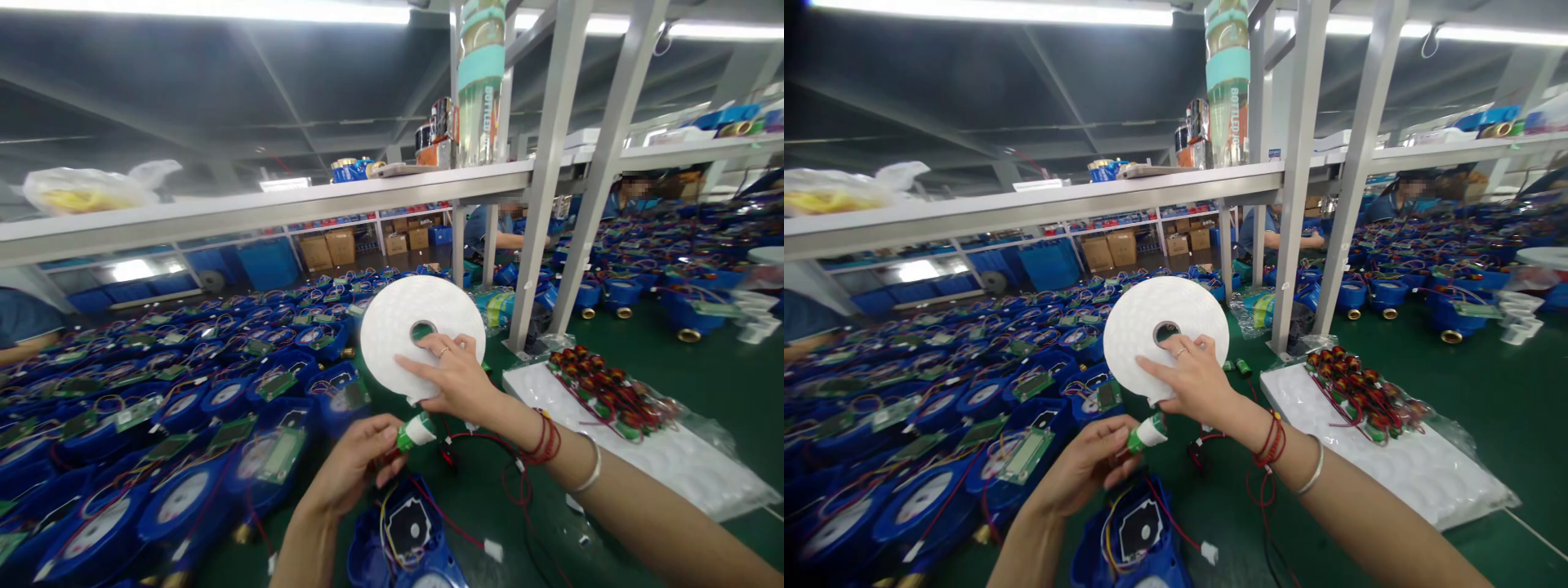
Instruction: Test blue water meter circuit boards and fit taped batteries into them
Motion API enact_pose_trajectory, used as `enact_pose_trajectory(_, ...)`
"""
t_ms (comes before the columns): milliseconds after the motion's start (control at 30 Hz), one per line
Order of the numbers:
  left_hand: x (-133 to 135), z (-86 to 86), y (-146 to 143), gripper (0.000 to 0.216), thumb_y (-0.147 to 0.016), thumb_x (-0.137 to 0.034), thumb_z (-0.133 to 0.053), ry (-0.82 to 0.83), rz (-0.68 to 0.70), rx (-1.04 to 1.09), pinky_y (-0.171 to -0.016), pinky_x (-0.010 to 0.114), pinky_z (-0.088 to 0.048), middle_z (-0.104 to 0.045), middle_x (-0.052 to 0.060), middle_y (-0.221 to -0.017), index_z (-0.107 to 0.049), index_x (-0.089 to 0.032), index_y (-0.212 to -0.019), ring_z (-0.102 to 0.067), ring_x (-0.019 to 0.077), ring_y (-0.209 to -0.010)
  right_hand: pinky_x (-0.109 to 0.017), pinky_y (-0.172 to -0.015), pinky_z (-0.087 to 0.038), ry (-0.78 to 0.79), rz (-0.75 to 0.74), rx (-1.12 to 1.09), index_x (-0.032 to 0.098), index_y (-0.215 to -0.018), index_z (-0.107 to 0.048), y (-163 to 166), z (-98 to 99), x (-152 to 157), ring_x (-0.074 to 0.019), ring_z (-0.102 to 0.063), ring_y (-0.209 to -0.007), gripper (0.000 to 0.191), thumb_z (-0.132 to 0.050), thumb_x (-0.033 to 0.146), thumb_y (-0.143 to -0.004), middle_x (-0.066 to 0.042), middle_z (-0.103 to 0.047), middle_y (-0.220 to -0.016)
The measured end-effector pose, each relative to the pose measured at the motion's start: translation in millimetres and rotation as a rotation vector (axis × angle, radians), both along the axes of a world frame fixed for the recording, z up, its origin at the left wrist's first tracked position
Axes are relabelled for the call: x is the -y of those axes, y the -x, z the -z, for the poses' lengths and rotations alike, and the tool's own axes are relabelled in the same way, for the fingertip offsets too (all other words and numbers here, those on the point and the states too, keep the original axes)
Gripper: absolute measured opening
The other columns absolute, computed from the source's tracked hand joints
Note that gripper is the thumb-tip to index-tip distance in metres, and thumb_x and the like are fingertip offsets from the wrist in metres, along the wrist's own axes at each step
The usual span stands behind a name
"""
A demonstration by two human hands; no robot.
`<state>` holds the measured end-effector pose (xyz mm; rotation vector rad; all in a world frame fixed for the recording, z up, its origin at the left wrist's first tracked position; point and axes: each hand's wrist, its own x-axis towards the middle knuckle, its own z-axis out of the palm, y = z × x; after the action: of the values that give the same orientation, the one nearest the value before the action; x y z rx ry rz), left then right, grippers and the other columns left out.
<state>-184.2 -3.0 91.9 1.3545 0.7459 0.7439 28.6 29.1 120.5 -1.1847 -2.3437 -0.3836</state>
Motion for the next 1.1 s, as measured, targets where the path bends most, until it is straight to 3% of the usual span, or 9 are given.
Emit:
enact_pose_trajectory(100,8,-9.4,4,0.03,-0.082,-0.039,-0.06,-0.105,-0.097,-0.07,-0.052,0.021,-0.036,-0.058,0.002,-0.07,-0.062,-0.015,-0.101,-0.049,0.0108,-0.059,-0.046,-0.09,-0.02,0.022,0.028,0.031,0.033,-0.134,-0.042,-6,9.2,-11,-0.0354,-0.034,-0.121,0.078,-0.079,0.034,-0.066,-0.016,-0.04,-0.134)
enact_pose_trajectory(300,35,-28.4,27,0.031,-0.087,-0.036,-0.053,-0.59,-0.381,-0.419,-0.075,0.029,-0.048,-0.057,0.004,-0.108,-0.056,-0.029,-0.117,-0.058,0.0177,-0.088,-0.05,-0.093,-0.021,0.121,0.082,-0.011,0.026,-0.13,-0.048,-22,58.6,-32,-0.0349,-0.04,-0.118,0.074,-0.08,0.035,-0.064,-0.02,-0.048,-0.127)
enact_pose_trajectory(433,55,-21.5,40,0.026,-0.083,-0.031,-0.06,-0.604,-0.496,-0.481,-0.082,0.03,-0.048,-0.06,0.001,-0.103,-0.055,-0.028,-0.109,-0.059,0.0177,-0.093,-0.053,-0.095,-0.021,0.207,0.065,-0.069,0.021,-0.122,-0.056,-28,91.0,-38,-0.0348,-0.046,-0.114,0.062,-0.08,0.034,-0.066,-0.019,-0.055,-0.121)
enact_pose_trajectory(533,60,-13.2,45,0.029,-0.077,-0.029,-0.068,-0.465,-0.617,-0.308,-0.079,0.029,-0.05,-0.063,0.001,-0.096,-0.056,-0.025,-0.103,-0.061,0.0172,-0.087,-0.057,-0.096,-0.021,0.287,0.046,-0.14,0.017,-0.118,-0.06,-24,102.5,-40,-0.037,-0.047,-0.114,0.053,-0.077,0.034,-0.07,-0.02,-0.057,-0.118)
enact_pose_trajectory(667,42,-4.1,40,0.027,-0.074,-0.026,-0.072,-0.235,-0.73,0.241,-0.064,0.022,-0.048,-0.064,0.002,-0.081,-0.058,-0.018,-0.096,-0.059,0.0121,-0.07,-0.054,-0.097,-0.028,0.398,-0.02,-0.301,0.017,-0.12,-0.057,0,92.2,-30,-0.0341,-0.046,-0.118,0.039,-0.054,0.039,-0.088,-0.017,-0.055,-0.123)
enact_pose_trajectory(767,17,3.3,31,0.026,-0.074,-0.031,-0.072,-0.22,-0.762,0.425,-0.059,0.019,-0.043,-0.063,0.002,-0.08,-0.056,-0.018,-0.09,-0.051,0.0065,-0.06,-0.034,-0.094,-0.041,0.516,-0.18,-0.397,0.021,-0.121,-0.056,26,75.1,-15,-0.0208,-0.054,-0.111,0.038,-0.037,0.044,-0.096,-0.007,-0.059,-0.121)
enact_pose_trajectory(867,-6,8.8,24,0.026,-0.072,-0.031,-0.073,-0.232,-0.782,0.541,-0.051,0.016,-0.035,-0.062,0.001,-0.076,-0.054,-0.019,-0.085,-0.039,0.003,-0.05,-0.024,-0.078,-0.049,0.641,-0.321,-0.421,0.024,-0.108,-0.064,48,66.7,-2,-0.0162,-0.064,-0.093,0.04,-0.038,0.051,-0.094,-0.001,-0.068,-0.105)
enact_pose_trajectory(967,-15,4.3,28,0.024,-0.073,-0.029,-0.072,-0.291,-0.817,0.608,-0.048,0.016,-0.031,-0.063,0.002,-0.077,-0.052,-0.019,-0.082,-0.034,0.0026,-0.047,-0.029,-0.075,-0.05,0.661,-0.306,-0.467,0.018,-0.103,-0.065,57,66.9,5,-0.02,-0.064,-0.087,0.04,-0.041,0.048,-0.094,-0.006,-0.069,-0.097)
enact_pose_trajectory(1100,-6,-20.6,50,0.02,-0.076,-0.032,-0.069,-0.477,-0.899,0.651,-0.05,0.018,-0.032,-0.063,-0.001,-0.084,-0.052,-0.023,-0.082,-0.034,0.0038,-0.048,-0.037,-0.091,-0.042,0.571,-0.215,-0.563,0.012,-0.116,-0.055,56,56.8,17,-0.023,-0.055,-0.105,0.037,-0.039,0.037,-0.096,-0.013,-0.061,-0.112)
